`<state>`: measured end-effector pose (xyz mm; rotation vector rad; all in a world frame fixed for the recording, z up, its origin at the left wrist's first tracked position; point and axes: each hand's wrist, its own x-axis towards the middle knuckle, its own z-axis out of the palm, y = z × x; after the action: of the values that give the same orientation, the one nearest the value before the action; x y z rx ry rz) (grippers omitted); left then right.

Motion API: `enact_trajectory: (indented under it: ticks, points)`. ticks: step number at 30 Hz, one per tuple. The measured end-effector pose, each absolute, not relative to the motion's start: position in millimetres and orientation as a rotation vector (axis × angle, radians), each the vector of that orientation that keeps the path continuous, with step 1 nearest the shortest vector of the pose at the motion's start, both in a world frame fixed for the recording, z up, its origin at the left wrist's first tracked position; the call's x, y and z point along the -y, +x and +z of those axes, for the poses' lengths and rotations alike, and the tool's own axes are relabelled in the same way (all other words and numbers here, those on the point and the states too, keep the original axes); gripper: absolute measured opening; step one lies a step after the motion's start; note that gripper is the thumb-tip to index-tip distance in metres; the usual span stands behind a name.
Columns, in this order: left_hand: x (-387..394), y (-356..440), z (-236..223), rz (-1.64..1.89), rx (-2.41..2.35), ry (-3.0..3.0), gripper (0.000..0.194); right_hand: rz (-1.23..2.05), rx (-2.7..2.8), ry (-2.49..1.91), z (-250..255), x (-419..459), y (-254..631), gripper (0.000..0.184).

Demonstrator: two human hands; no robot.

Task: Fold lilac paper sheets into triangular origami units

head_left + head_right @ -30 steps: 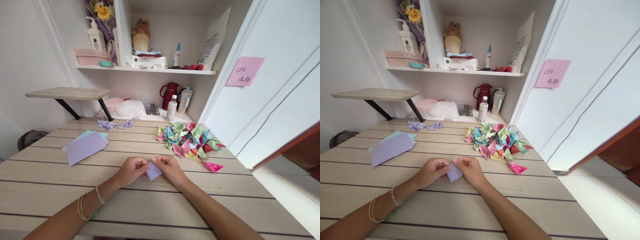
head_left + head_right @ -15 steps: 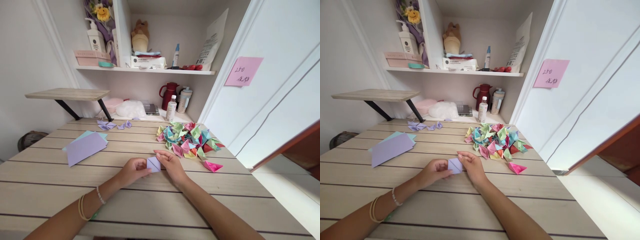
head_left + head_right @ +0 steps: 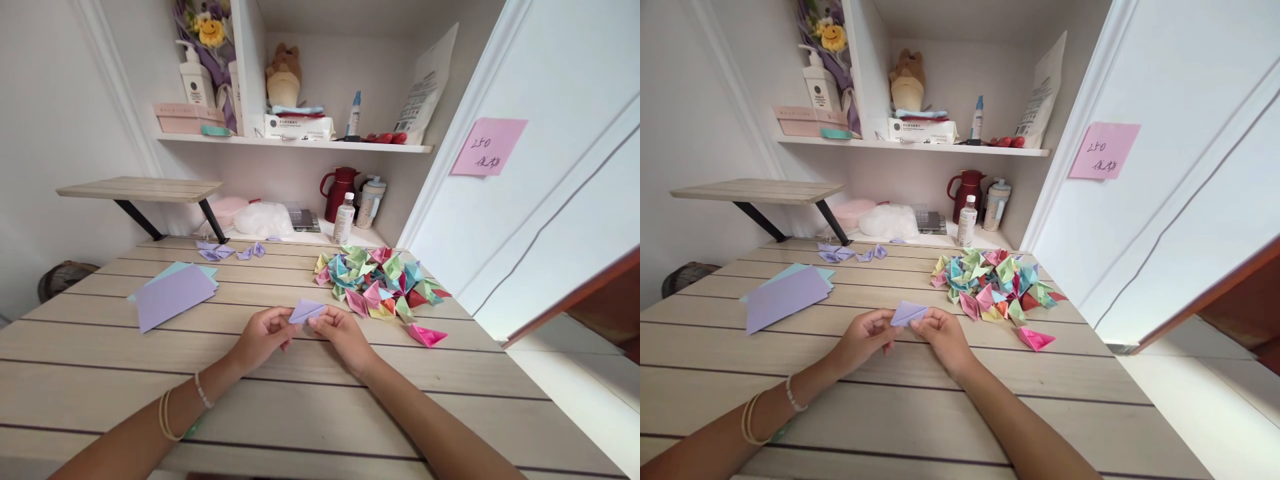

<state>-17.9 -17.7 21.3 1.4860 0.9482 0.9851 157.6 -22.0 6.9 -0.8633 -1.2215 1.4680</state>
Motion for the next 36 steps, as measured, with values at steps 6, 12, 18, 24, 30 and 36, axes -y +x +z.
enact_trajectory:
  ticks: [6, 12, 18, 24, 30, 36]
  points:
    - [22, -15, 21, 1.018, -0.907, 1.394, 0.030, 1.380, 1.302, -0.888, 7, 21, 158, 0.031]
    - [16, -20, 20, 1.108, -0.876, 1.338, 0.026, 1.359, 1.339, -0.833, 18, 22, 164, 0.041]
    - [18, -19, 21, 1.095, -0.833, 1.356, 0.030, 1.265, 1.361, -0.841, 15, 18, 166, 0.017]
    - [19, -20, 20, 1.180, -0.864, 1.353, 0.012, 1.232, 1.388, -0.876, 15, 20, 164, 0.016]
    - [20, -20, 23, 1.144, -0.935, 1.410, 0.013, 1.200, 1.334, -0.906, 16, 25, 159, 0.023]
    - [17, -20, 20, 1.080, -0.848, 1.400, 0.018, 1.222, 1.276, -0.932, 11, 23, 157, 0.026]
